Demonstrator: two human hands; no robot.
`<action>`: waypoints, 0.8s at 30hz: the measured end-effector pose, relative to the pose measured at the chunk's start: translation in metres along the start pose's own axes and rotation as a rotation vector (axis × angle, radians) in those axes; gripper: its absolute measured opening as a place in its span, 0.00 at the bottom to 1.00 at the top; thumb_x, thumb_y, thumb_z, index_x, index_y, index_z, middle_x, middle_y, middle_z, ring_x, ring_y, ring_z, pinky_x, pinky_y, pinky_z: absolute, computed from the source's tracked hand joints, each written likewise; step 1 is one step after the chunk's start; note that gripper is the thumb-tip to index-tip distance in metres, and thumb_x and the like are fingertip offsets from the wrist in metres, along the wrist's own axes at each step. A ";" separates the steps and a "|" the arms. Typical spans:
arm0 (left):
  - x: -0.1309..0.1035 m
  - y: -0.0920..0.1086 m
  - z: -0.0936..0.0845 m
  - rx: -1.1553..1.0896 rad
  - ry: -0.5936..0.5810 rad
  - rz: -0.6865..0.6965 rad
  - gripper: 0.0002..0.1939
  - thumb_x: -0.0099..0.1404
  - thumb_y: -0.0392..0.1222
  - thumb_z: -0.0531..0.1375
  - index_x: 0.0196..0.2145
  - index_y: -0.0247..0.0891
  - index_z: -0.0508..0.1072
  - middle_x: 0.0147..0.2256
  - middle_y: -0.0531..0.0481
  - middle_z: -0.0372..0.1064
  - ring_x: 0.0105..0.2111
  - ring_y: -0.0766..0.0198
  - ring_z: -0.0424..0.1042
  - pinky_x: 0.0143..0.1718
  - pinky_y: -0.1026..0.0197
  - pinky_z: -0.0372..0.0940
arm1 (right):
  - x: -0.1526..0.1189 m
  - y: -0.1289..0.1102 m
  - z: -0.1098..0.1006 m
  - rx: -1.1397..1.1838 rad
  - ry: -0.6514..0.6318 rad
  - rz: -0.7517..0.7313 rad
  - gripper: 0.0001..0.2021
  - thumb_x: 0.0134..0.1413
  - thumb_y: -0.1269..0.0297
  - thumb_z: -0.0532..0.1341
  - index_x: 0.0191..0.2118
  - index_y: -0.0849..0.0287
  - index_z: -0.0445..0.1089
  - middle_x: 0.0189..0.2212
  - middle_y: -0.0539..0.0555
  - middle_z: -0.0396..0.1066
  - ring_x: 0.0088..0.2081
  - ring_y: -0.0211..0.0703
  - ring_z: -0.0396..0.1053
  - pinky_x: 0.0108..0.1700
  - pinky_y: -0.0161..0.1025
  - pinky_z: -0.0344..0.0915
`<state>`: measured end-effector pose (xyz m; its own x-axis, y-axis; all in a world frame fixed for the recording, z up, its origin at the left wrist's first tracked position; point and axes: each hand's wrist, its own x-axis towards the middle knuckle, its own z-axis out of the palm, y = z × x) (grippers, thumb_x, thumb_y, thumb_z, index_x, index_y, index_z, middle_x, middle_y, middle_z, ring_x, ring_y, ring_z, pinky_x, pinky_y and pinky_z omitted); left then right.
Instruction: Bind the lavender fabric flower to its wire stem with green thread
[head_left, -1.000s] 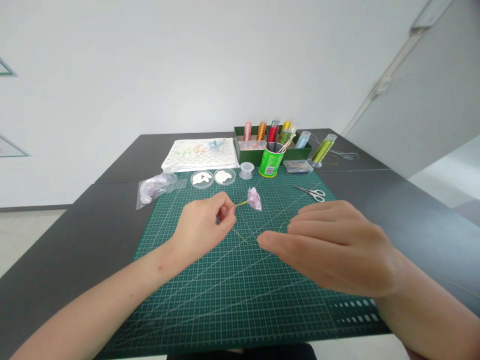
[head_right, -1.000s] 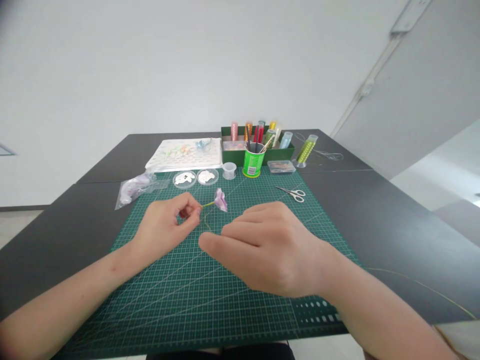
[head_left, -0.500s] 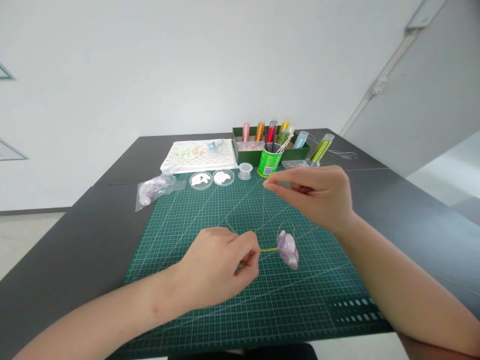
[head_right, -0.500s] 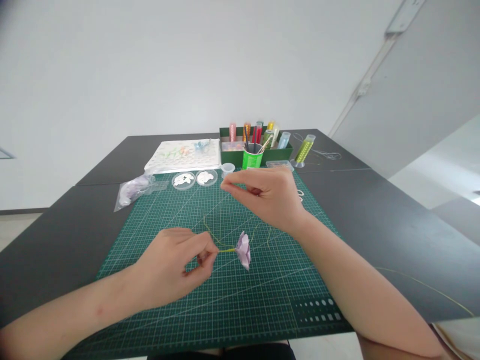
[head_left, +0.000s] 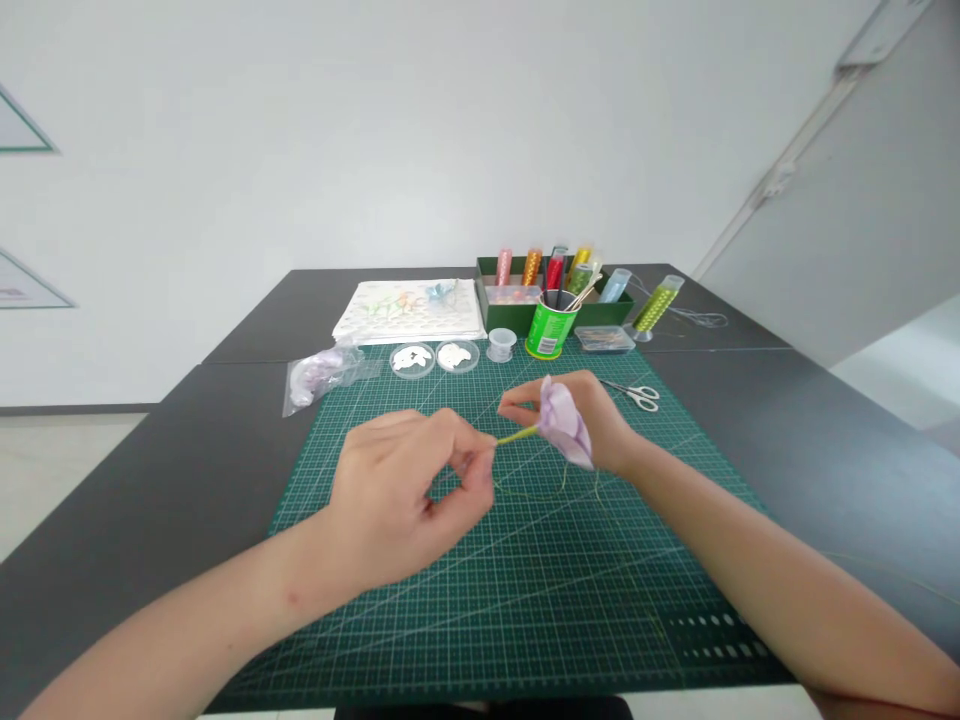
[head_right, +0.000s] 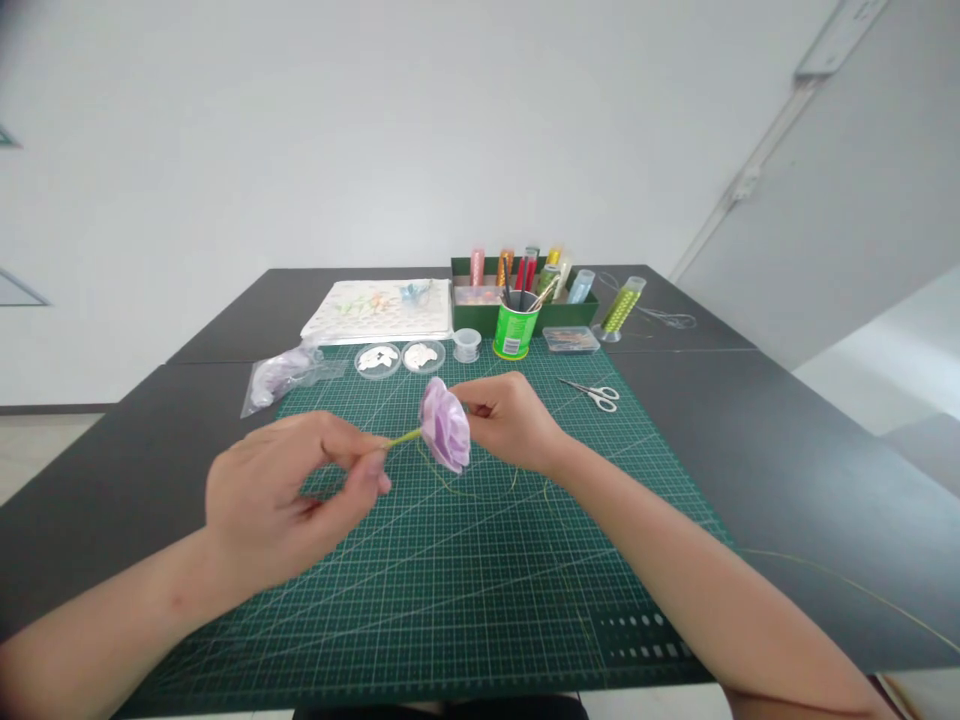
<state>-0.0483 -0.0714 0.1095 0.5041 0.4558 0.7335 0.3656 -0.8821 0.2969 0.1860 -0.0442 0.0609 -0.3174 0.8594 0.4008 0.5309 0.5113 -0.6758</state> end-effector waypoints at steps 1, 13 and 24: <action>0.001 -0.002 -0.002 0.026 0.018 -0.037 0.09 0.68 0.31 0.58 0.30 0.40 0.71 0.23 0.60 0.74 0.21 0.72 0.71 0.27 0.66 0.63 | 0.000 0.000 0.003 -0.004 -0.018 -0.008 0.16 0.63 0.56 0.63 0.30 0.61 0.79 0.18 0.49 0.66 0.22 0.35 0.56 0.24 0.35 0.52; 0.017 -0.040 -0.003 -0.157 0.072 -0.598 0.07 0.65 0.36 0.58 0.28 0.39 0.70 0.19 0.58 0.72 0.21 0.68 0.72 0.24 0.66 0.61 | -0.009 -0.043 0.005 0.060 -0.186 -0.395 0.08 0.66 0.70 0.62 0.36 0.65 0.78 0.21 0.48 0.70 0.21 0.30 0.61 0.25 0.30 0.56; 0.011 -0.056 0.017 -0.220 -0.252 -0.630 0.06 0.63 0.36 0.57 0.28 0.38 0.71 0.19 0.57 0.73 0.20 0.69 0.70 0.25 0.66 0.59 | -0.027 -0.076 -0.030 -0.495 0.101 -0.637 0.05 0.66 0.74 0.61 0.41 0.58 0.74 0.19 0.45 0.67 0.20 0.34 0.60 0.24 0.36 0.57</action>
<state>-0.0495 -0.0145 0.0906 0.4246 0.8766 0.2263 0.4936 -0.4337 0.7538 0.1774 -0.1057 0.1197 -0.6158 0.3875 0.6861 0.5662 0.8231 0.0433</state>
